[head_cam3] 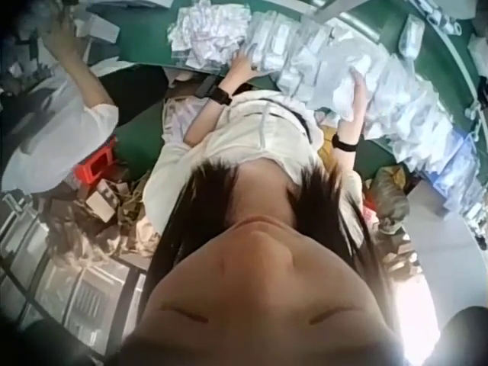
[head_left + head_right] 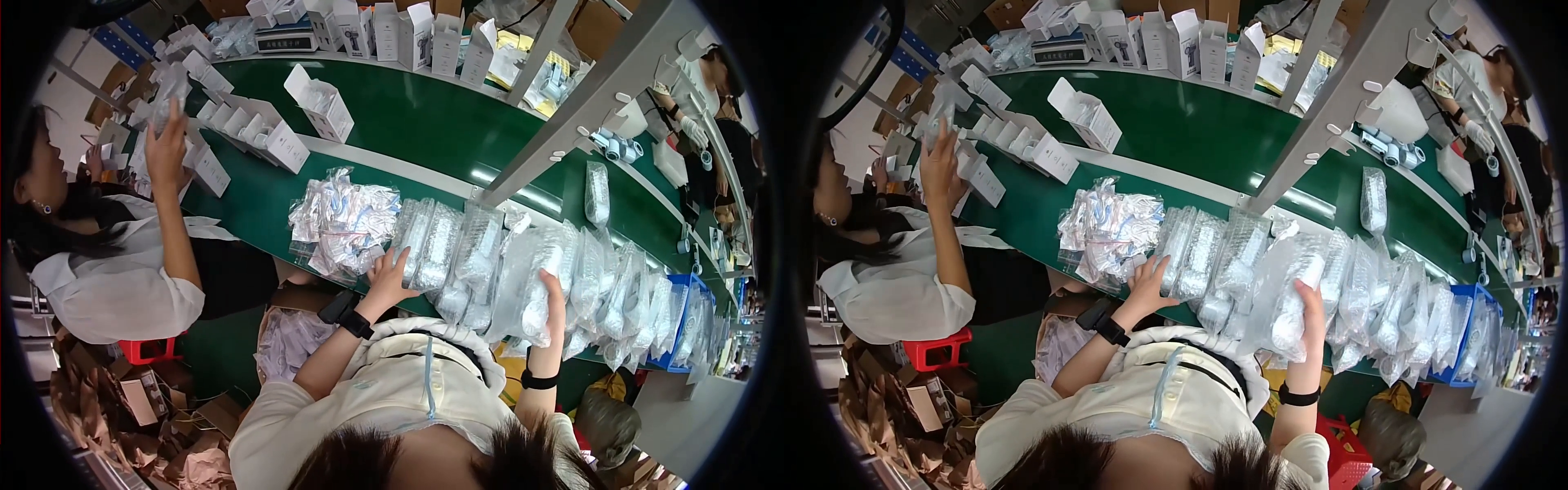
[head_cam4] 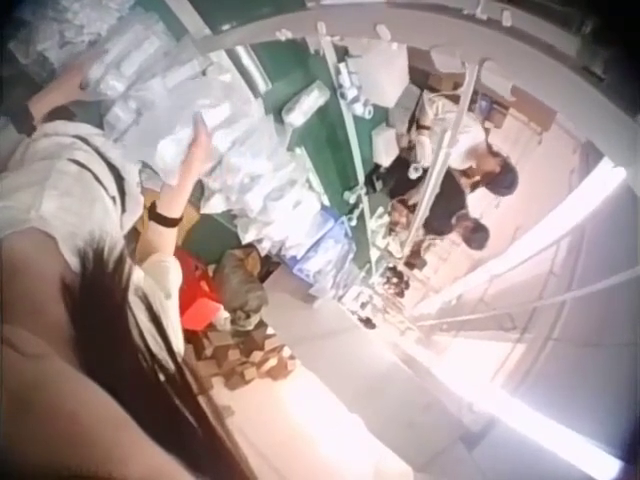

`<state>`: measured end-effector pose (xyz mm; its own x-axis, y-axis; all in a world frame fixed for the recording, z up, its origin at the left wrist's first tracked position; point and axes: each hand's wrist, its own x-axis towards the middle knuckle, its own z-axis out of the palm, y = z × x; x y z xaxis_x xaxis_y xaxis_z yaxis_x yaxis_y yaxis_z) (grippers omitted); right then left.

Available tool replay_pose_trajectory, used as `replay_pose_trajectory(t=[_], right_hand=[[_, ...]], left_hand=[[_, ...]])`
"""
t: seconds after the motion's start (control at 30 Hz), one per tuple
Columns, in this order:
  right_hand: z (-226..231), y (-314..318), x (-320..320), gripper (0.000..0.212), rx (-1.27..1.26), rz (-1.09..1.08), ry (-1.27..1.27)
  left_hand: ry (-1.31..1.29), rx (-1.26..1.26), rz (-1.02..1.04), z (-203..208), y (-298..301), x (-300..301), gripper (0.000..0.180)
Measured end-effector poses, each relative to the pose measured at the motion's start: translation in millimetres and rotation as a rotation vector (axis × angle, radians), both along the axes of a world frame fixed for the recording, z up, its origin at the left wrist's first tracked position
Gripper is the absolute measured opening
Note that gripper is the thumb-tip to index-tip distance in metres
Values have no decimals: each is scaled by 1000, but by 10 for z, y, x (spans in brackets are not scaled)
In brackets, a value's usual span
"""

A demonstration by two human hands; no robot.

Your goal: The person packages handheld fans by hand, placing a bubble-wrapped fan, a small plastic bag, and a manual into a box. They then close the box and set it on the assembly line before repeating the process.

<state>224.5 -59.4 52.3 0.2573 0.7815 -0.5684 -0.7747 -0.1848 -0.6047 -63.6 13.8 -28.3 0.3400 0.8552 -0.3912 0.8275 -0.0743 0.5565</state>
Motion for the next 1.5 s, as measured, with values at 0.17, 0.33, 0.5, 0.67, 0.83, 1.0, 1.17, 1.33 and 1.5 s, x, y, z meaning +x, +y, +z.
replay_pose_trajectory(t=[0.17,0.33,0.5,0.67,0.83,1.0,1.17,1.33,1.5], right_hand=[[89,385,-671,74,86,262,-667],[-370,930,-1328,87,327,444,-1160],[-606,1309,-2001,81,76,639,-1194],[-842,1069,-1810,61,273,531,-1686],[-284,205,-977,48,468,384,-1798],[-428,-711,-276,45,-160,-10,-2009],[-392,-523,-35,44,-170,128,-1848],[-881,285,119,50,-195,452,-2156],[-1007,533,220,49,-394,806,-1918]], left_hand=[[-298,-148,61,-374,282,-239,76],[-1050,-484,735,-191,493,-279,64],[-1379,-578,679,-142,642,-231,59],[-948,-540,486,-159,705,-281,64],[-1059,-720,435,-113,755,-89,66],[-1124,-763,497,-196,756,-10,64],[-1112,-771,423,-285,764,117,66],[-1066,-708,435,-315,630,434,68],[-1045,-740,406,-298,717,373,66]])
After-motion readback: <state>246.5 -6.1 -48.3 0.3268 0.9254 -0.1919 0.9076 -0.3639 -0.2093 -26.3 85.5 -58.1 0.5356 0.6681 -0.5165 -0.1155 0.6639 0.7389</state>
